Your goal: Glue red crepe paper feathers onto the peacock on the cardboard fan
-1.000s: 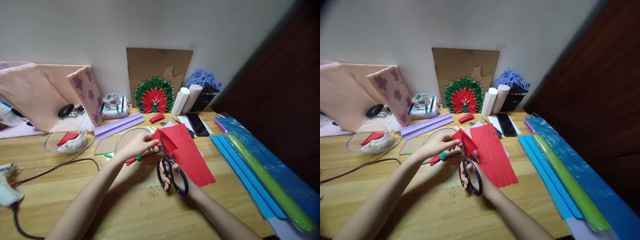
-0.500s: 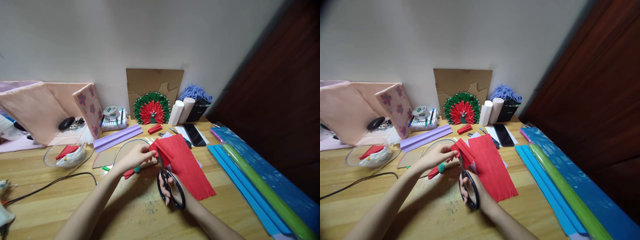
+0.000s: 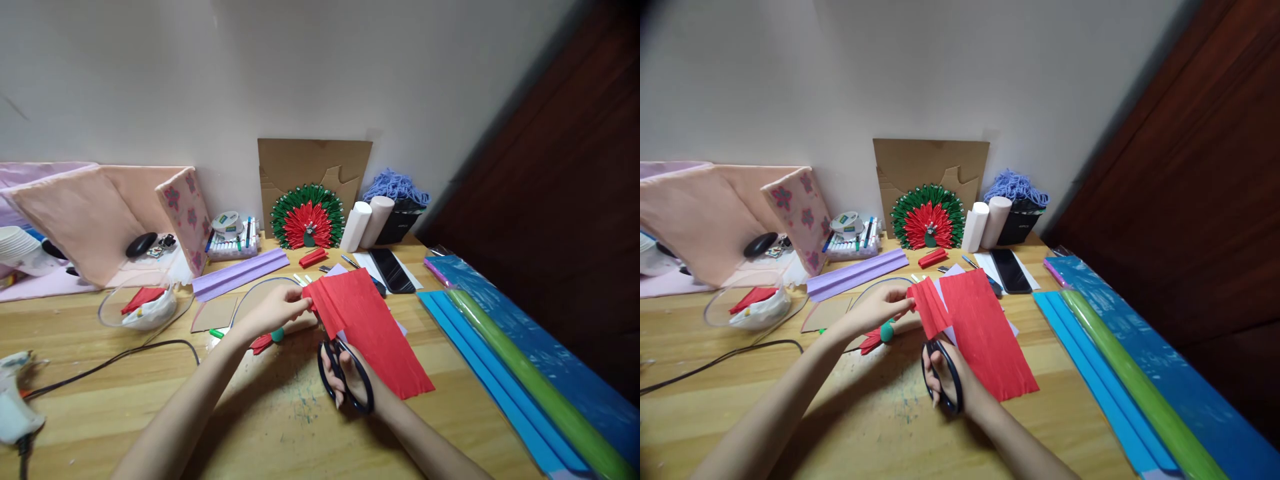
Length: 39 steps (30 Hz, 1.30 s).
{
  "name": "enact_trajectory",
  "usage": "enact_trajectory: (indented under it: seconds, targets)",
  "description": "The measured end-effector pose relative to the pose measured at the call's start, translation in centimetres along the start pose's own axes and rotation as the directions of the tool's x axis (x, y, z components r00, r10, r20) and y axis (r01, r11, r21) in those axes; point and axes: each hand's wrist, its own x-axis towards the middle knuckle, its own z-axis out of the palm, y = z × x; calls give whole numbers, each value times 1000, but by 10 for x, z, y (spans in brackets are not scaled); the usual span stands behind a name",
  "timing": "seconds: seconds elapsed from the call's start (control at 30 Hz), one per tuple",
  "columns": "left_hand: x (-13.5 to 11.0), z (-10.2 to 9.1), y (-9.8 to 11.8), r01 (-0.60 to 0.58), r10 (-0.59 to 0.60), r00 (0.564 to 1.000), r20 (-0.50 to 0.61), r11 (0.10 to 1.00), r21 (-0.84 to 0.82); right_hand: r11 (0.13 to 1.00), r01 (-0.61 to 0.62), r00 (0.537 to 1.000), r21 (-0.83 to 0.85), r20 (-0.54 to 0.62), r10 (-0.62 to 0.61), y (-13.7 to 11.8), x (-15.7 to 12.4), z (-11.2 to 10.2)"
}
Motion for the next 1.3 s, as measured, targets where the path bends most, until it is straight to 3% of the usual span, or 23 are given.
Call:
enact_trajectory:
  seconds: [0.23, 0.4, 0.57, 0.77, 1.3]
  targets:
    - [0, 2, 1, -9, 9, 999, 44, 1000, 3, 992, 39, 999, 116, 15, -41, 6, -1, -3]
    - [-1, 1, 1, 28, -27, 995, 94, 1000, -5, 995, 38, 998, 89, 43, -42, 2, -2, -5]
    - [-4, -3, 5, -12, 8, 997, 82, 999, 48, 998, 3, 995, 65, 99, -10, 0, -3, -9]
    - [-5, -6, 6, -8, 3, 996, 89, 999, 53, 1000, -4, 996, -26, 83, 6, -7, -6, -9]
    - [-3, -8, 6, -59, 56, 997, 55, 996, 69, 998, 46, 997, -31, 66, -44, 3, -4, -18]
